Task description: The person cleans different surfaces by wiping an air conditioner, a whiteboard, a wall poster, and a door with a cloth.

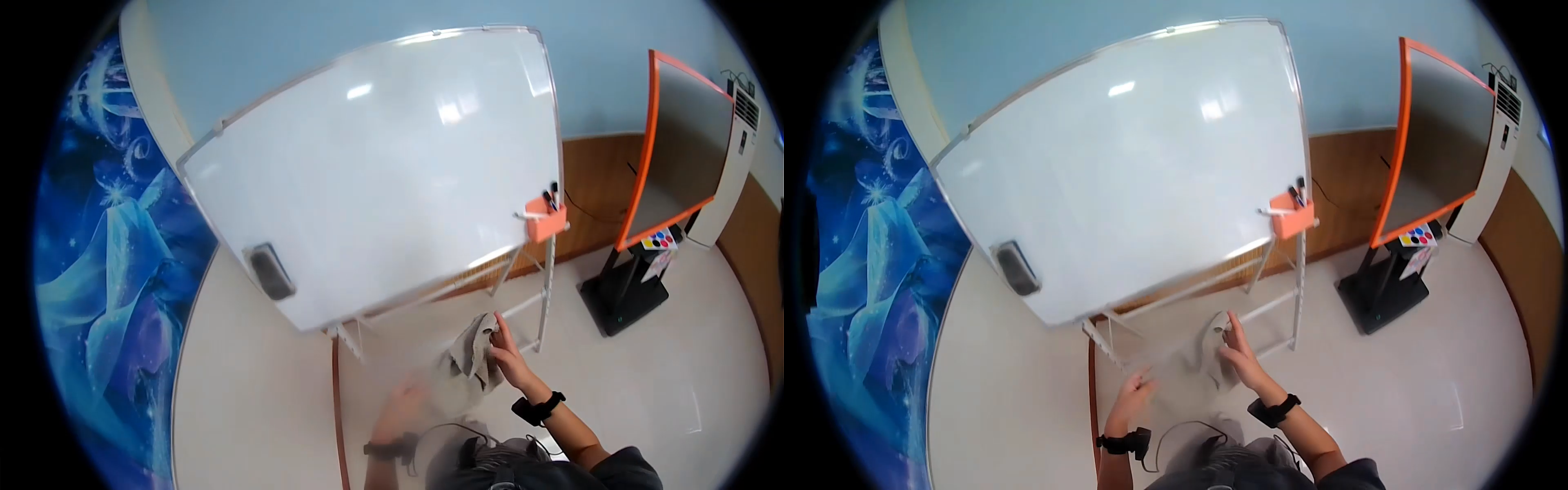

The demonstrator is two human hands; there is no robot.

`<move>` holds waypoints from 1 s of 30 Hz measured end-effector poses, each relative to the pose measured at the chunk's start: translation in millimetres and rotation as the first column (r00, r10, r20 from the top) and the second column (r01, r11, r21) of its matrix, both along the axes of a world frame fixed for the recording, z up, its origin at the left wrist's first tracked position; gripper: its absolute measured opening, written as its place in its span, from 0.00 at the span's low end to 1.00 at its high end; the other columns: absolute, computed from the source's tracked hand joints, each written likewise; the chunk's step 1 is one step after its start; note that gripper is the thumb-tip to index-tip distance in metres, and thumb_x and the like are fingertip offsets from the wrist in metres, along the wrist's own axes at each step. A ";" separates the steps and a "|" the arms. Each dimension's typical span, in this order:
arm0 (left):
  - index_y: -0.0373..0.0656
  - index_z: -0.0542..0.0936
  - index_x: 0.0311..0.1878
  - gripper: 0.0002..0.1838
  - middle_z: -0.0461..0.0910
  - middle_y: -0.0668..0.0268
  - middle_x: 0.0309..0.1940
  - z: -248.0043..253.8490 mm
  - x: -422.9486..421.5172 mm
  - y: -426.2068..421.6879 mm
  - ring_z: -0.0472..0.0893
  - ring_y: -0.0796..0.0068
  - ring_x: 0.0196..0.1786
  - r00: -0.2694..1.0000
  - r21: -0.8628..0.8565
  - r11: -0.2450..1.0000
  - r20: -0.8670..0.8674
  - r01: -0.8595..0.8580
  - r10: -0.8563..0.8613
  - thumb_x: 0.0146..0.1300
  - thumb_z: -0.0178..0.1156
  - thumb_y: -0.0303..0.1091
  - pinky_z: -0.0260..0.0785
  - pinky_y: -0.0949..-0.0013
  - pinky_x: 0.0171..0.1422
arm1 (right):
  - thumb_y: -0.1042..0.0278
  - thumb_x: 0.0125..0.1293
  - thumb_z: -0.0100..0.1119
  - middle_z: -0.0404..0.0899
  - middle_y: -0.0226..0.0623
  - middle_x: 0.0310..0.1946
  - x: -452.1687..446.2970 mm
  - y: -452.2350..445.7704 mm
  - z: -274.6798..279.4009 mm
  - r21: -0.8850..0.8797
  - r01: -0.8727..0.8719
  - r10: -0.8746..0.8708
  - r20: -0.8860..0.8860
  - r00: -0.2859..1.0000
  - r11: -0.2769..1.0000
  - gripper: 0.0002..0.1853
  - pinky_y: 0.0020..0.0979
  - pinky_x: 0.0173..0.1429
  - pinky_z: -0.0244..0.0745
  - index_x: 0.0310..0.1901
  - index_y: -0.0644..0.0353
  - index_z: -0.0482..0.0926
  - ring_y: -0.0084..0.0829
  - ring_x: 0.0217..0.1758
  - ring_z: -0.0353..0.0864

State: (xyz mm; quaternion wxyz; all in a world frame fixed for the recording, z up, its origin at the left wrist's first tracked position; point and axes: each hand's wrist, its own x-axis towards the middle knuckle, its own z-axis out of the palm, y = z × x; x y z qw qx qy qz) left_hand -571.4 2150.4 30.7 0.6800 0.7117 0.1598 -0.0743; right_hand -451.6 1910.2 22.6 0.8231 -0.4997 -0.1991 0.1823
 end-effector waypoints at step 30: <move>0.33 0.45 0.67 0.36 0.53 0.54 0.65 95.5 243.7 70.0 0.54 0.62 0.67 0.411 0.142 0.484 0.754 -0.863 0.512 0.59 0.51 0.25 0.45 0.63 0.69 | 0.70 0.56 0.54 0.72 0.42 0.34 224.6 235.7 244.3 -0.075 0.184 -0.028 0.864 0.503 0.980 0.25 0.37 0.49 0.61 0.57 0.61 0.63 0.40 0.40 0.70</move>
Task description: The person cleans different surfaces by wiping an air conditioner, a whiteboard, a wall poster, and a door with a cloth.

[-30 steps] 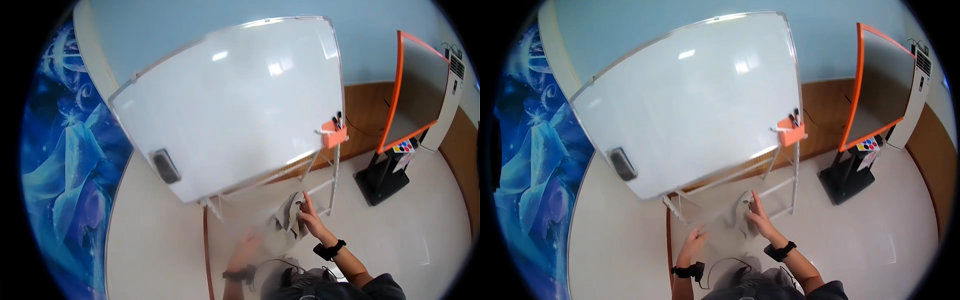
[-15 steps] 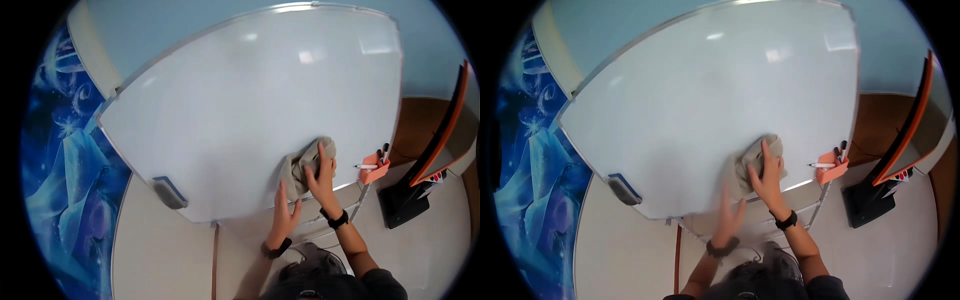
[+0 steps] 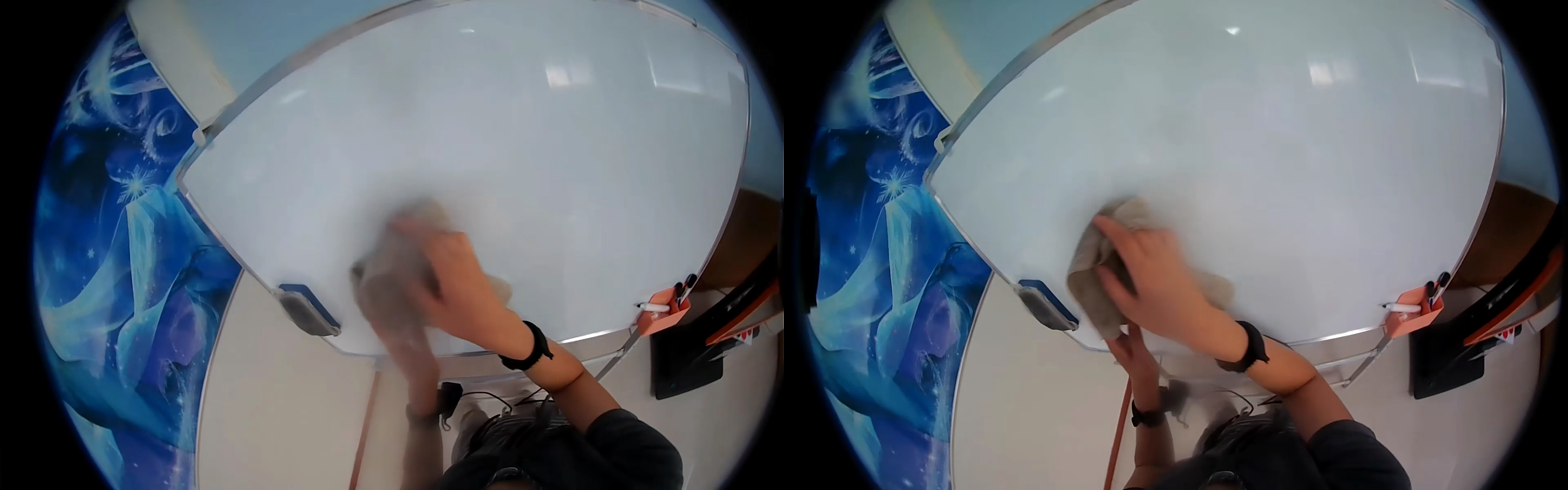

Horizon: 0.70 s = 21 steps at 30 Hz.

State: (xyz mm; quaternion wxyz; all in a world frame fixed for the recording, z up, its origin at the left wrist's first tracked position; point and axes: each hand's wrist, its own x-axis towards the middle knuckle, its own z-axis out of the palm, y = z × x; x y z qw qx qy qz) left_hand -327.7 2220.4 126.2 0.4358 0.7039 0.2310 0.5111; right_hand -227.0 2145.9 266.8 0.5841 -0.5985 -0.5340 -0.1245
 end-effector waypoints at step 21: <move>0.45 0.60 0.64 0.28 0.65 0.56 0.54 32.8 10.4 82.4 0.66 0.56 0.57 0.964 0.634 0.772 -0.235 0.054 0.126 0.61 0.50 0.41 0.58 0.55 0.59 | 0.76 0.57 0.54 0.72 0.40 0.46 -38.0 9.7 -83.7 0.007 -0.111 0.100 -0.476 0.874 0.994 0.21 0.27 0.52 0.65 0.53 0.63 0.66 0.31 0.46 0.73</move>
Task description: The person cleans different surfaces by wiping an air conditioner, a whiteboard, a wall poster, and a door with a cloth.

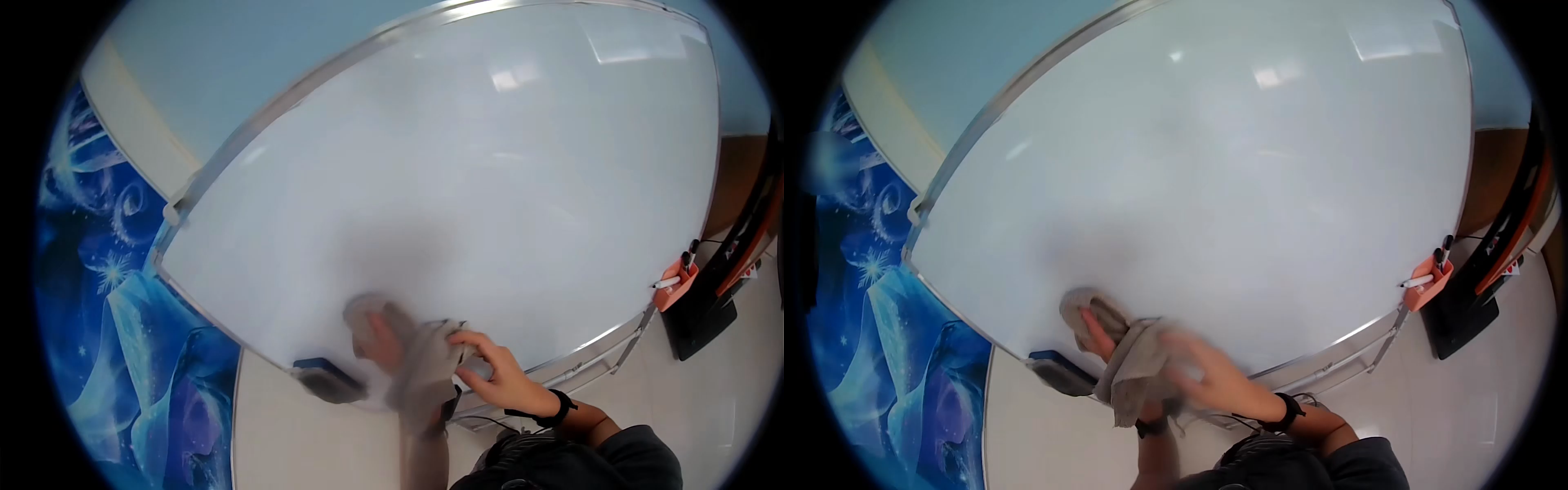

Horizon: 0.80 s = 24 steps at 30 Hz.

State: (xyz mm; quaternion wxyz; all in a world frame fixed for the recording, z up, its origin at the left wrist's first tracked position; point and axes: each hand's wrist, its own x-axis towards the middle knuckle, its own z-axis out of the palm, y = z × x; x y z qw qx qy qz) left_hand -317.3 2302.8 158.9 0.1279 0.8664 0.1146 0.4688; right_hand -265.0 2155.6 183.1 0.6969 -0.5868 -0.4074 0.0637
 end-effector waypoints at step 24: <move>0.40 0.69 0.57 0.26 0.70 0.52 0.43 -73.9 83.9 -171.3 0.66 0.49 0.55 0.850 -0.009 0.856 -0.109 0.517 -0.515 0.54 0.55 0.36 0.47 0.47 0.63 | 0.65 0.65 0.46 0.53 0.43 0.63 127.7 -109.1 19.1 0.322 0.804 -0.862 0.273 0.426 0.499 0.30 0.34 0.69 0.45 0.66 0.63 0.48 0.36 0.67 0.51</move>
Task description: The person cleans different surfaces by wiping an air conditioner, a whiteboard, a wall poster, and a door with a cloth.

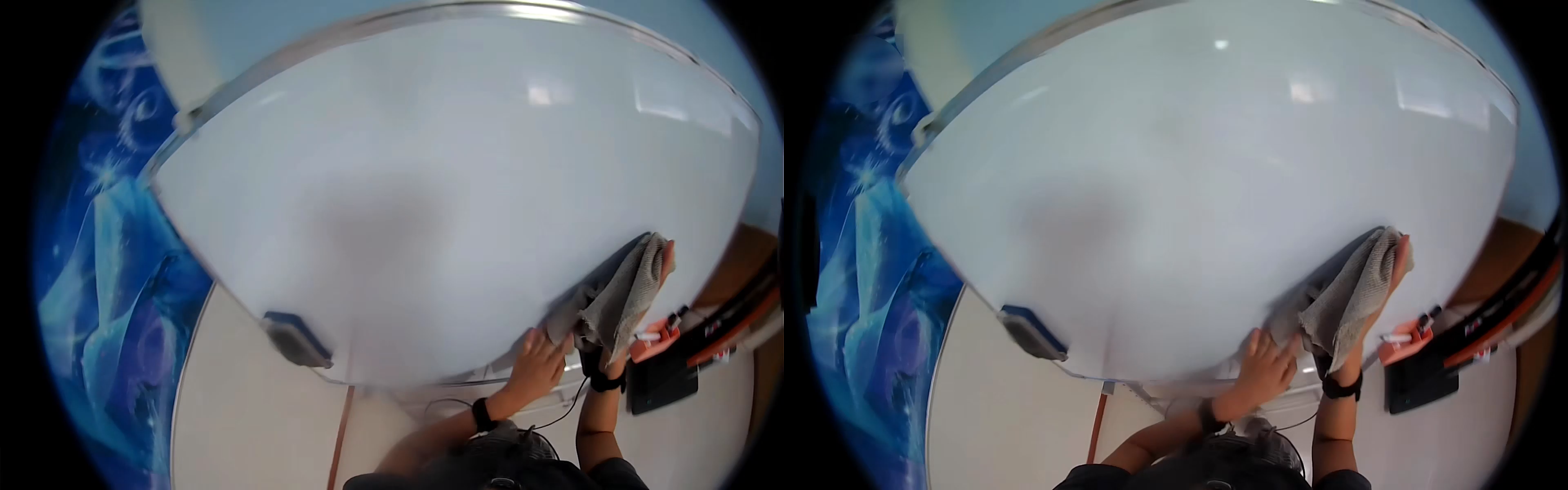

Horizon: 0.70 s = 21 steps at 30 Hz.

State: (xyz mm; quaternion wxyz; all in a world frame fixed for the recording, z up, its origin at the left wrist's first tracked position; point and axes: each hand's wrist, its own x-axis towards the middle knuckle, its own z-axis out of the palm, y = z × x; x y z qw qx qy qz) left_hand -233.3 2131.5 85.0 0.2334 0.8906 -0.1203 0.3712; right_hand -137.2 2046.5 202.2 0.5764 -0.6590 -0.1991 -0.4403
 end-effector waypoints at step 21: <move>0.25 0.56 0.57 0.30 0.60 0.41 0.55 -16.9 -141.6 152.9 0.63 0.47 0.59 0.813 -0.512 0.710 0.037 -0.483 0.580 0.57 0.54 0.32 0.53 0.57 0.62 | 0.75 0.42 0.53 0.68 0.34 0.34 -150.9 220.5 -24.1 -0.665 -0.480 0.629 -0.019 0.777 0.572 0.34 0.48 0.63 0.48 0.58 0.53 0.67 0.36 0.43 0.68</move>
